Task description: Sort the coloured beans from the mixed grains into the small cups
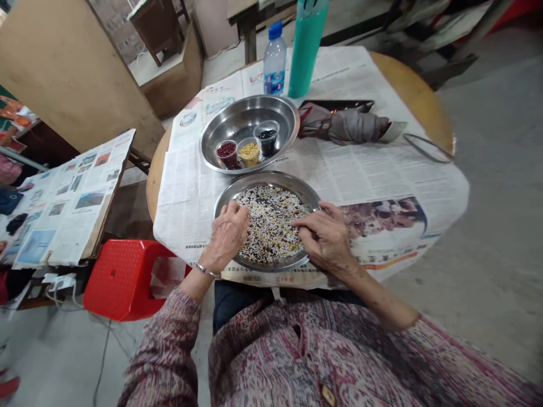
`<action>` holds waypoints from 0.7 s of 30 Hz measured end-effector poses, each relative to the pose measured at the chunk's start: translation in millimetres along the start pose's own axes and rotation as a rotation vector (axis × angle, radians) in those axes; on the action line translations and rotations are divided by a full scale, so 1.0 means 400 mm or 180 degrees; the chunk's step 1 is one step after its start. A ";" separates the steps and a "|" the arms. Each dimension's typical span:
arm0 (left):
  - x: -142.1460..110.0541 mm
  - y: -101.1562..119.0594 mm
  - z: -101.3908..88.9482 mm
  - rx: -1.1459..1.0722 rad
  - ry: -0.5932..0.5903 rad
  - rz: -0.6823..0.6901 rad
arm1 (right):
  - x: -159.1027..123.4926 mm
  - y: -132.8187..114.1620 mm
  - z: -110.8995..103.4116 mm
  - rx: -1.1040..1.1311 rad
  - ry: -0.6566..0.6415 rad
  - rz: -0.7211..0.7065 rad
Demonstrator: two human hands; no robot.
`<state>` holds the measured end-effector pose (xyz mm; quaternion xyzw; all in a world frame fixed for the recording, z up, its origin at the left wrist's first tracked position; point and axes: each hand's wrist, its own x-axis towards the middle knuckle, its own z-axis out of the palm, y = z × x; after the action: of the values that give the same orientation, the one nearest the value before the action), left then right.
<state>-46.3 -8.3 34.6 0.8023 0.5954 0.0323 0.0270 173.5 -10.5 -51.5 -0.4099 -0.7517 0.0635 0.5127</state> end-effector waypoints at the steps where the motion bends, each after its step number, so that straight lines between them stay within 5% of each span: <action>1: -0.019 0.001 -0.012 -0.0101 -0.0193 -0.0072 | 0.000 0.000 0.000 -0.0001 0.0003 -0.0003; 5: -0.074 0.019 -0.036 -0.0326 -0.1073 0.0056 | -0.002 0.002 0.002 -0.0019 -0.0003 -0.0011; 8: -0.072 0.036 -0.021 -0.0448 -0.1337 0.0502 | -0.002 0.002 0.002 -0.0023 -0.0015 0.0015; 11: -0.037 0.048 0.007 -0.0591 -0.1074 0.0704 | -0.003 0.002 0.002 -0.0021 -0.0050 0.0074; 17: 0.049 0.030 0.042 -0.0513 0.0186 0.0538 | -0.004 0.004 0.005 -0.0021 -0.0072 0.0127; 21: 0.055 -0.005 0.039 -0.0178 0.0326 0.0071 | -0.006 0.005 0.005 0.0031 -0.0070 0.0125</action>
<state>-40.7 13.3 19.2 0.8051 0.5859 0.0902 0.0185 173.2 -10.0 -55.2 -0.4214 -0.7488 0.0817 0.5051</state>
